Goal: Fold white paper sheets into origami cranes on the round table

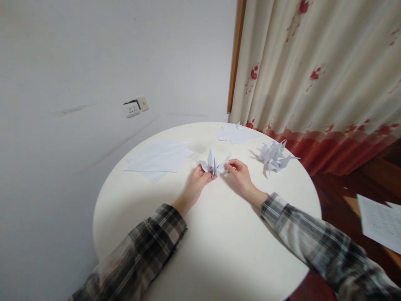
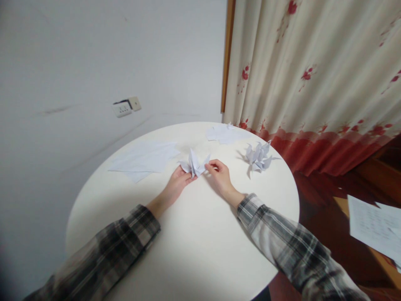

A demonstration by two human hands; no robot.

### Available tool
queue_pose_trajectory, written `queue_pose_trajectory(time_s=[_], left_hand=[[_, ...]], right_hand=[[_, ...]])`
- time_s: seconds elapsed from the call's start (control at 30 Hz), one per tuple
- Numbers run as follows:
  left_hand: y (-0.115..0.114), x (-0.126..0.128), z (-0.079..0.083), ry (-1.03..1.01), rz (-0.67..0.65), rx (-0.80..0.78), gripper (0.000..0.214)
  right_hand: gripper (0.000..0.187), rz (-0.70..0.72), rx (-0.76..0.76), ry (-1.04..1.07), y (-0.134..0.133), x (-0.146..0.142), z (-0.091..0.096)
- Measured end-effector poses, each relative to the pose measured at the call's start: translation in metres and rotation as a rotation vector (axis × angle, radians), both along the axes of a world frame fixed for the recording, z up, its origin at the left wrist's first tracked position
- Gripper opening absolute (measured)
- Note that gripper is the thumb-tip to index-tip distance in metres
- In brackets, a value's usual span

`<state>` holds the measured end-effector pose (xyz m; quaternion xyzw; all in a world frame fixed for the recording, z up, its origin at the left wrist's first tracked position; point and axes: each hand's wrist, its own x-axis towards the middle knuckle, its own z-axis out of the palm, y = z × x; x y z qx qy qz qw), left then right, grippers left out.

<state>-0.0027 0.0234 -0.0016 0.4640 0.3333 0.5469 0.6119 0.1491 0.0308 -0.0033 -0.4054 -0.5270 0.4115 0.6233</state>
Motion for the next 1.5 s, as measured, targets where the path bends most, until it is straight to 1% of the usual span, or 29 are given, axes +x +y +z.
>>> queue_pose_trajectory(time_s=[0.1,0.2,0.33,0.4,0.5,0.57,0.63,0.77,0.9,1.0,1.1,1.23,1.4,1.5], left_hand=[[-0.001,0.001,0.001,-0.033,-0.024,-0.021,0.025],[-0.002,0.001,0.002,-0.017,-0.043,-0.014,0.025],[-0.002,0.0,0.0,0.019,-0.059,0.015,0.029],[-0.001,0.0,-0.002,0.043,-0.079,0.03,0.031],[0.001,0.001,-0.004,0.09,-0.103,0.042,0.035],[0.0,0.002,-0.003,0.125,-0.108,0.04,0.037],[-0.001,0.002,-0.001,0.15,-0.103,0.034,0.036],[-0.005,0.003,0.004,0.153,-0.112,0.033,0.034],[-0.006,0.004,0.007,0.148,-0.133,0.059,0.03],[-0.006,0.004,0.007,0.141,-0.09,0.058,0.03],[-0.006,0.004,0.006,0.127,-0.044,0.059,0.029],[-0.005,0.003,0.005,0.129,-0.08,0.095,0.026],[-0.007,0.004,0.007,0.161,-0.134,0.127,0.024],[-0.008,0.005,0.009,0.175,-0.131,0.135,0.023]], right_hand=[[0.013,0.007,0.01,-0.006,0.001,0.0,-0.002],[0.013,0.003,0.03,-0.014,0.001,0.0,-0.002],[0.013,0.035,0.108,-0.081,-0.005,0.002,0.002],[0.019,0.047,0.167,-0.115,-0.008,0.003,0.004],[0.033,0.065,0.208,-0.092,-0.009,0.003,0.006],[0.039,0.099,0.203,-0.056,-0.008,0.003,0.005],[0.041,0.127,0.193,-0.03,-0.007,0.003,0.003],[0.035,0.162,0.157,-0.011,-0.005,0.004,0.002],[0.028,0.204,0.086,0.027,-0.002,0.008,0.002],[0.027,0.214,0.041,0.065,0.001,0.009,0.002],[0.025,0.178,0.001,0.059,0.003,0.009,0.002],[0.024,0.092,-0.012,-0.025,0.004,0.005,0.001],[0.028,0.009,0.078,-0.164,0.003,0.005,-0.002],[0.024,-0.011,0.134,-0.21,0.003,0.007,-0.003]])
